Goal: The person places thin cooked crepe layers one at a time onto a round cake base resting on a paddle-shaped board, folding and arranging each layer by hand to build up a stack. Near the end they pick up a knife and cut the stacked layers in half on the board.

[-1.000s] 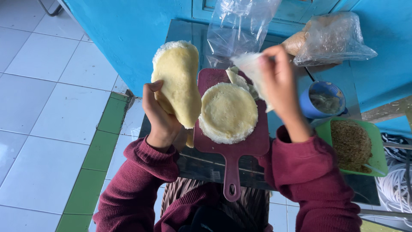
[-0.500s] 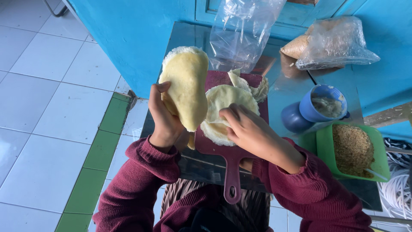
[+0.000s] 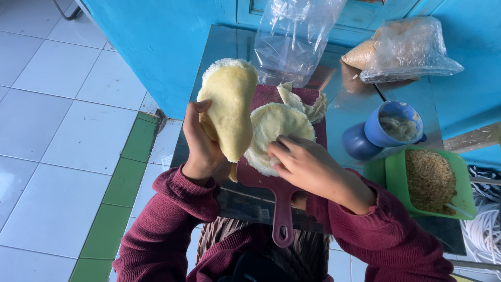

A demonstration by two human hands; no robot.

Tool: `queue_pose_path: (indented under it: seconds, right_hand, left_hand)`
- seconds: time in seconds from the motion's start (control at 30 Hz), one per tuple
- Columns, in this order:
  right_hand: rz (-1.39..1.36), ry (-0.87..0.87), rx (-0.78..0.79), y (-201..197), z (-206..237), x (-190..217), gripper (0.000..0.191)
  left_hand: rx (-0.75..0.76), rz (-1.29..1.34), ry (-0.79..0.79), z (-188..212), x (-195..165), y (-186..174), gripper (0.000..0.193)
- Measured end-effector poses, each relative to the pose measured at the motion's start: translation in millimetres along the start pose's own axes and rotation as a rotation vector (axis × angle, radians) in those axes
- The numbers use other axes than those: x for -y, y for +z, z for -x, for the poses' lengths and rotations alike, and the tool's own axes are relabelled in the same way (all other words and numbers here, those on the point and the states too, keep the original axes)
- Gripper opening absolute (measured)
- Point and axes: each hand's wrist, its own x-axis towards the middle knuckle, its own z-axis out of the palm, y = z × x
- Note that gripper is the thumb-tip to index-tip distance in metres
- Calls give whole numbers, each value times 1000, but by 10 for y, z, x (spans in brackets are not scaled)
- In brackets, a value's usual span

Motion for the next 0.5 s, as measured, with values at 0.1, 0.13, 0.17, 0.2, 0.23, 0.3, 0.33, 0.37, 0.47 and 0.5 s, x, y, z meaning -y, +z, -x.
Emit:
queue_pose_path:
  seconds: [0.1, 0.13, 0.17, 0.2, 0.23, 0.3, 0.33, 0.37, 0.47, 0.5]
  right_hand:
    - [-176, 129, 127, -99, 44, -148, 17]
    - [-91, 154, 25, -128, 37, -223, 14]
    - [-6, 177, -76, -157, 11, -306, 12]
    - [78, 202, -177, -181, 18, -356, 9]
    - [115, 247, -168, -219, 57, -386, 9]
    - [192, 331, -153, -324, 131, -439, 10]
    - [159, 265, -65, -355, 135, -458, 10]
    - [124, 200, 24, -383, 138, -469, 10]
    - [-5, 129, 148, -399, 145, -427, 16]
    - [-51, 125, 165, -390, 137, -409, 20]
  left_hand:
    - [-37, 25, -12, -20, 17, 1, 57]
    - [-51, 15, 4, -26, 22, 1, 55]
    - [-67, 7, 21, -34, 27, 7, 54]
    - [-82, -2, 37, -36, 28, 9, 53]
    - [-28, -16, 5, -33, 29, 14, 54]
    - [81, -43, -51, -29, 30, 31, 55]
    - [123, -68, -44, -25, 37, 45, 55]
    - [164, -92, -39, -14, 52, 61, 56]
    - [208, -110, -44, 11, 94, 100, 55]
    - [211, -107, -46, 16, 100, 108, 55]
